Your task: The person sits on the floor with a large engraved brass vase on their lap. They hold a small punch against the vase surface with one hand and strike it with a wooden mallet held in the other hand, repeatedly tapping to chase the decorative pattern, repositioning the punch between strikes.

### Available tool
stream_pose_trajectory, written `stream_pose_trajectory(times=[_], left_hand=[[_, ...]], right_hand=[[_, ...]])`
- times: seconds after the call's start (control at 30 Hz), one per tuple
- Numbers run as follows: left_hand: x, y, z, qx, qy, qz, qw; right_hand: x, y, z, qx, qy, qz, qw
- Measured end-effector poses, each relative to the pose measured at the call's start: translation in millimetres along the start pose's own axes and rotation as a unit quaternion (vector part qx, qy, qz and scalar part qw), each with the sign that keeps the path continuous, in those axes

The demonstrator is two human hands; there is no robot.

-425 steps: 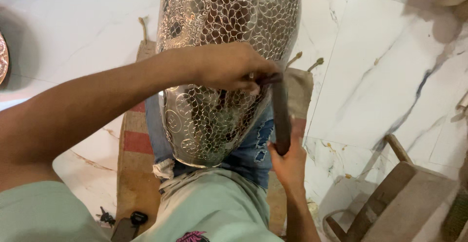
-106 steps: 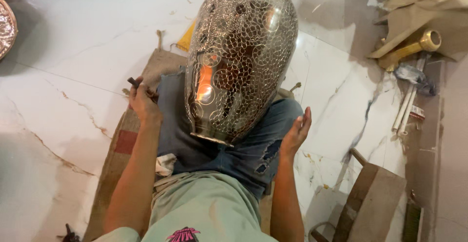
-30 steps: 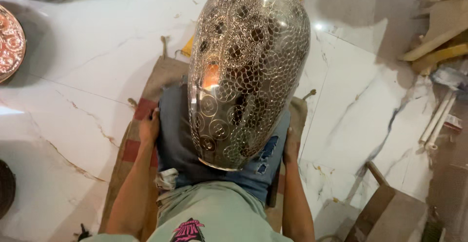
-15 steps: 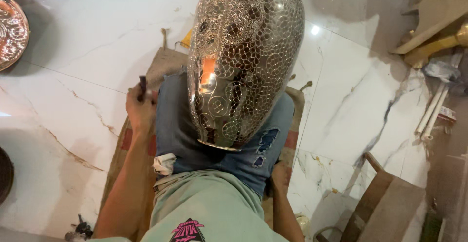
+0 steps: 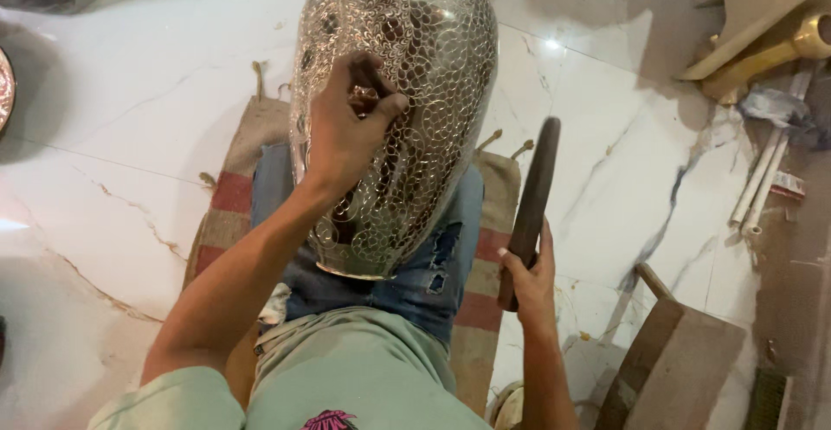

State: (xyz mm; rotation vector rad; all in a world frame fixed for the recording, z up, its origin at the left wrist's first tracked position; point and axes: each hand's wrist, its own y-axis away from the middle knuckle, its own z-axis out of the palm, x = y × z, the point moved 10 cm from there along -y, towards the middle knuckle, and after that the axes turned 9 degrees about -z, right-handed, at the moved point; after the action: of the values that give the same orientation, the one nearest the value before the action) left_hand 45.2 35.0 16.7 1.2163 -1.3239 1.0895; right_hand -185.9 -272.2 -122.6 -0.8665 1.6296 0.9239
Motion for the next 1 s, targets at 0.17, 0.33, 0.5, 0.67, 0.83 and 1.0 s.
stream_pose_trajectory(times=[0.17, 0.33, 0.5, 0.67, 0.83, 1.0], left_hand=[[-20.2, -6.6, 31.6, 0.013, -0.067, -0.057, 0.996], [-30.4, -5.4, 33.7, 0.064, -0.065, -0.030, 0.995], [-33.1, -1.7, 30.7, 0.116, -0.110, -0.011, 0.987], [-38.9, -2.2, 31.0, 0.110, -0.078, -0.054, 0.989], [-27.7, -6.3, 33.0, 0.102, -0.166, -0.048, 0.980], [-21.3, -19.3, 40.9, 0.033, -0.172, -0.051, 0.983]], right_hand=[[-97.2, -39.6, 11.9, -0.040, 0.178, -0.230, 0.956], [-153.2, -97.4, 49.7, -0.208, 0.454, -0.252, 0.829], [-198.4, -140.6, 90.9, -0.308, 0.627, -0.256, 0.669], [-303.9, -134.6, 136.6, -0.328, 0.375, -0.477, 0.724], [-324.0, -138.6, 163.1, -0.378, 0.554, -0.433, 0.602], [-330.8, -141.7, 156.7, -0.329, 0.529, -0.445, 0.643]])
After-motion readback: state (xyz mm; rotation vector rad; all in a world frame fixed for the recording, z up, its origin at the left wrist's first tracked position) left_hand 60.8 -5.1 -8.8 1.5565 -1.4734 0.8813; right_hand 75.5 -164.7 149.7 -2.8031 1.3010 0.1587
